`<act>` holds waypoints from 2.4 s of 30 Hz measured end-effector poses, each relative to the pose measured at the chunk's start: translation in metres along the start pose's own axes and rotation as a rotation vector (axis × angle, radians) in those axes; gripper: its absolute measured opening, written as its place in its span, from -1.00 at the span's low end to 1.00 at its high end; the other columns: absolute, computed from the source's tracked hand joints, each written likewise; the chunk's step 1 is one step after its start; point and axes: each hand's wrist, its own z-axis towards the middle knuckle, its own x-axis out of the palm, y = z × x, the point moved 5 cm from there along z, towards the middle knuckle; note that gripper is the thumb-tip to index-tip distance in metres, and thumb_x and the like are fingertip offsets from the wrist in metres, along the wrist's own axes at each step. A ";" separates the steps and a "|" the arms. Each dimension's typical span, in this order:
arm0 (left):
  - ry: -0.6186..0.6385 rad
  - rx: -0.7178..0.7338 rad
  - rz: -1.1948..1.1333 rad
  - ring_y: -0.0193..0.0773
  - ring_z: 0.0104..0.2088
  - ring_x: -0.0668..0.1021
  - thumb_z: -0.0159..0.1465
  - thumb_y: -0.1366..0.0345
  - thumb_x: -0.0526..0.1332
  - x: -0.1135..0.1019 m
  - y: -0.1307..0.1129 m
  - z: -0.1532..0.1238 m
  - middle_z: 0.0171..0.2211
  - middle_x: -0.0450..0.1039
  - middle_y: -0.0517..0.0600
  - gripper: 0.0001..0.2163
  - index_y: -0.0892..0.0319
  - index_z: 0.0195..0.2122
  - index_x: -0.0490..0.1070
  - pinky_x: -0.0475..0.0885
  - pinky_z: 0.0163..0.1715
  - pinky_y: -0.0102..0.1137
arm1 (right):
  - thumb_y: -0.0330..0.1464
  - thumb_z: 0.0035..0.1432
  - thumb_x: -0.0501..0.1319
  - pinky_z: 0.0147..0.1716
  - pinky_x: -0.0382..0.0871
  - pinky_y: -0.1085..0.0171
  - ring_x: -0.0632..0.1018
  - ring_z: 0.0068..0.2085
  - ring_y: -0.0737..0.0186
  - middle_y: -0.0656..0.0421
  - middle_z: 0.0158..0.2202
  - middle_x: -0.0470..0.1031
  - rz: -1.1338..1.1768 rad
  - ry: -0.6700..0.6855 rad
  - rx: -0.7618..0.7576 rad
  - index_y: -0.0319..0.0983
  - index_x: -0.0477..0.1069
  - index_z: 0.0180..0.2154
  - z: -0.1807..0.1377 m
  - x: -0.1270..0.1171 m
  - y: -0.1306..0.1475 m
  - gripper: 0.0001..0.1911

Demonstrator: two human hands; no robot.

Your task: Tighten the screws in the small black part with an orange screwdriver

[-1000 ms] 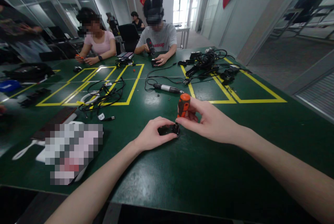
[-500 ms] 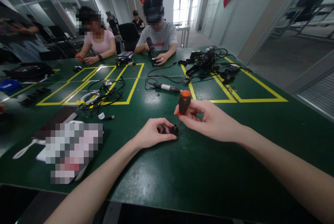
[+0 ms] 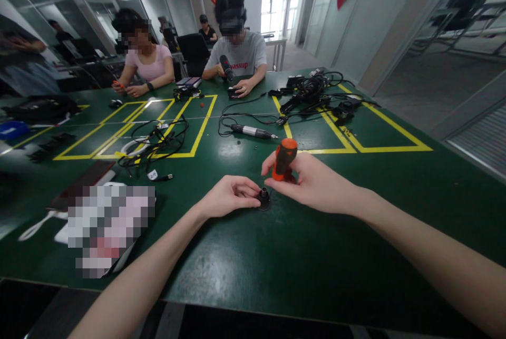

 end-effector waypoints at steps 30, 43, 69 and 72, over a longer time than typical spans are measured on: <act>-0.073 0.103 0.193 -0.40 -0.40 0.51 0.14 0.32 0.42 0.011 -0.012 -0.003 -0.32 0.61 0.01 -0.70 0.30 -0.10 0.62 0.44 -0.32 -0.47 | -0.49 0.11 0.16 -0.40 0.26 0.32 0.36 -0.45 0.32 0.27 -0.44 0.36 -0.010 0.030 0.031 -0.20 0.35 -0.28 -0.001 0.004 0.002 -0.89; -0.093 0.152 0.339 -0.39 -0.41 0.48 0.14 0.27 0.42 0.012 -0.018 -0.005 -0.34 0.58 -0.03 -0.70 0.26 -0.10 0.61 0.35 -0.40 -0.49 | -0.47 0.11 0.18 -0.43 0.26 0.31 0.37 -0.45 0.29 0.26 -0.43 0.37 0.027 0.048 0.047 -0.21 0.35 -0.23 -0.001 0.005 0.002 -0.86; -0.103 0.153 0.409 -0.42 -0.46 0.39 0.16 0.23 0.40 0.013 -0.021 -0.006 -0.36 0.56 -0.06 -0.71 0.23 -0.11 0.62 0.27 -0.42 -0.48 | -0.44 0.17 0.18 -0.46 0.20 0.32 0.29 -0.50 0.33 0.36 -0.51 0.20 0.119 0.019 0.065 -0.17 0.28 -0.25 -0.002 0.005 0.002 -0.90; -0.102 0.153 0.415 -0.41 -0.45 0.39 0.17 0.24 0.39 0.013 -0.022 -0.006 -0.37 0.55 -0.06 -0.72 0.23 -0.12 0.62 0.27 -0.42 -0.48 | -0.43 0.13 0.24 -0.45 0.23 0.32 0.34 -0.47 0.31 0.32 -0.48 0.29 0.087 -0.004 0.091 -0.17 0.31 -0.24 -0.002 0.003 0.000 -0.85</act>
